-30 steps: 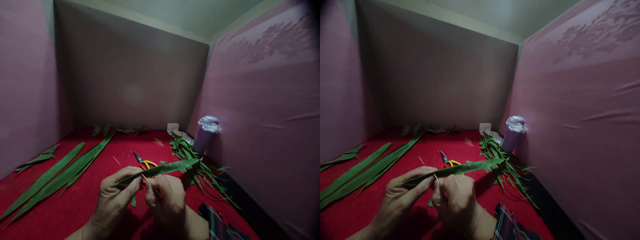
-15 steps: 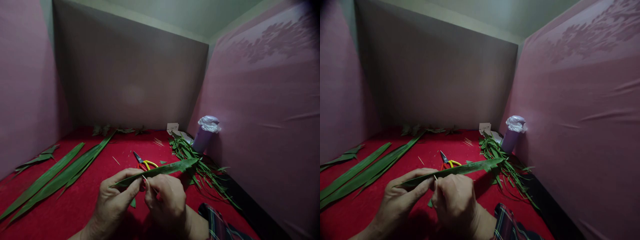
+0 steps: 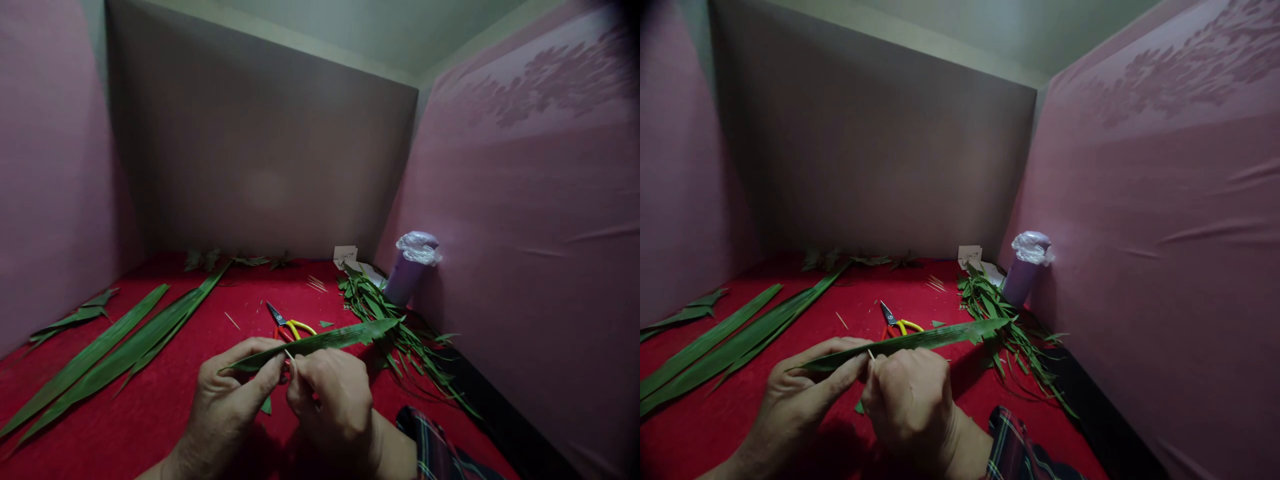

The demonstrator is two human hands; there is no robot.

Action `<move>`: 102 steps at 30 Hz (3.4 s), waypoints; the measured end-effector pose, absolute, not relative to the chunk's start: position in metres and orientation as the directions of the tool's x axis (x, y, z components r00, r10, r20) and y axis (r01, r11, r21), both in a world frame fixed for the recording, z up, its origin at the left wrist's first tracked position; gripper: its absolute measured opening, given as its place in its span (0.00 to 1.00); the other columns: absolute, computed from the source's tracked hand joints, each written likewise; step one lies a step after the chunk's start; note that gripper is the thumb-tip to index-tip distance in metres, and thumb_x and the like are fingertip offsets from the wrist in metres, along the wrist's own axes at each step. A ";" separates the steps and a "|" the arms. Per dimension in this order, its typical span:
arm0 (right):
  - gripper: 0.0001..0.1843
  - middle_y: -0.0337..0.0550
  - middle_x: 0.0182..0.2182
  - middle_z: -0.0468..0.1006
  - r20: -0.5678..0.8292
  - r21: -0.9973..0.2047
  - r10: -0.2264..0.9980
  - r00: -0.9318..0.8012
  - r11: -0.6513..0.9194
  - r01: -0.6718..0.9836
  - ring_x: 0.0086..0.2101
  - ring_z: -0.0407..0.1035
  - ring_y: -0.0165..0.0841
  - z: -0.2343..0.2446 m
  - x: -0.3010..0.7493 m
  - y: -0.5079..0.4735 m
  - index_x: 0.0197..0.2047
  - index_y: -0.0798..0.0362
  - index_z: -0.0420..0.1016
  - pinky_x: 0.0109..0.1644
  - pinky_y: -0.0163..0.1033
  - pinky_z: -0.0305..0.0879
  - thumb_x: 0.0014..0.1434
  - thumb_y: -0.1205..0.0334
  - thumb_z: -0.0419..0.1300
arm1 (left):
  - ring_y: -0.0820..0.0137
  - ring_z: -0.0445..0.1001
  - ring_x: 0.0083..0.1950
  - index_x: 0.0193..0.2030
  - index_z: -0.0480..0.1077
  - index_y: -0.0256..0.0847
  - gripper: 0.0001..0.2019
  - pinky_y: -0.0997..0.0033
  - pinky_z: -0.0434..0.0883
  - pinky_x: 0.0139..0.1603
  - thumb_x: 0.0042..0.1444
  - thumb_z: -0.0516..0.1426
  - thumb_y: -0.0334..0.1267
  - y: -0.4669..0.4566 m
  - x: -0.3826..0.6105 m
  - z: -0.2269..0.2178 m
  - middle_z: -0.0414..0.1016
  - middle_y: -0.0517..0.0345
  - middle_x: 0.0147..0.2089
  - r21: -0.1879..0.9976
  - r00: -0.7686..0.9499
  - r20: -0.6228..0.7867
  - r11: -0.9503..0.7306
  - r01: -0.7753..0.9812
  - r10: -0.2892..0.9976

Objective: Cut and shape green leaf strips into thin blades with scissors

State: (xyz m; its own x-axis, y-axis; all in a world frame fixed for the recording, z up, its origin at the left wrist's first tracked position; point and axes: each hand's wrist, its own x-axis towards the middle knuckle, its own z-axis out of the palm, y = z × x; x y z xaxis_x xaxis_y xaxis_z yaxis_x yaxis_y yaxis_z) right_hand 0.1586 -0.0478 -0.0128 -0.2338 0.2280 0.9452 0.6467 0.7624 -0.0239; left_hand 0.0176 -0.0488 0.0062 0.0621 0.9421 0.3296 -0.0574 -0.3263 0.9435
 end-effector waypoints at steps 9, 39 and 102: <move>0.09 0.33 0.15 0.63 0.945 0.009 0.226 -0.236 0.705 0.710 0.17 0.57 0.26 -0.014 0.157 -0.048 0.25 0.54 0.64 0.22 0.35 0.51 0.55 0.73 0.53 | 0.70 0.75 0.31 0.29 0.76 0.41 0.03 0.77 0.71 0.33 0.46 0.61 0.35 -0.047 0.019 0.006 0.78 0.60 0.28 0.944 0.075 0.330 -0.327 -0.048 0.941; 0.06 0.37 0.17 0.69 0.923 -0.043 0.280 -0.264 0.756 0.653 0.18 0.62 0.28 -0.008 0.157 -0.049 0.29 0.56 0.68 0.24 0.36 0.53 0.56 0.74 0.53 | 0.69 0.75 0.33 0.31 0.76 0.40 0.04 0.74 0.72 0.35 0.48 0.59 0.33 -0.044 0.015 -0.001 0.78 0.57 0.31 0.912 0.148 0.407 -0.409 -0.020 0.901; 0.08 0.32 0.15 0.64 0.928 -0.024 0.279 -0.248 0.707 0.707 0.16 0.58 0.26 -0.010 0.160 -0.049 0.26 0.53 0.66 0.23 0.36 0.50 0.55 0.72 0.51 | 0.69 0.73 0.32 0.28 0.76 0.42 0.05 0.75 0.70 0.35 0.49 0.58 0.38 -0.051 0.021 0.006 0.78 0.61 0.28 0.967 0.028 0.231 -0.226 -0.116 0.973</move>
State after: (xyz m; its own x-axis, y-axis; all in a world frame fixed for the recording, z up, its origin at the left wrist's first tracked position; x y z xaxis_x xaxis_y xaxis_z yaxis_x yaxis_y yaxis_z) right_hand 0.1595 -0.0488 -0.0102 -0.2478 0.2788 0.9278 0.7066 0.7072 -0.0238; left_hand 0.0213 -0.0512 0.0064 0.0283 0.9726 0.2308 -0.1162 -0.2261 0.9671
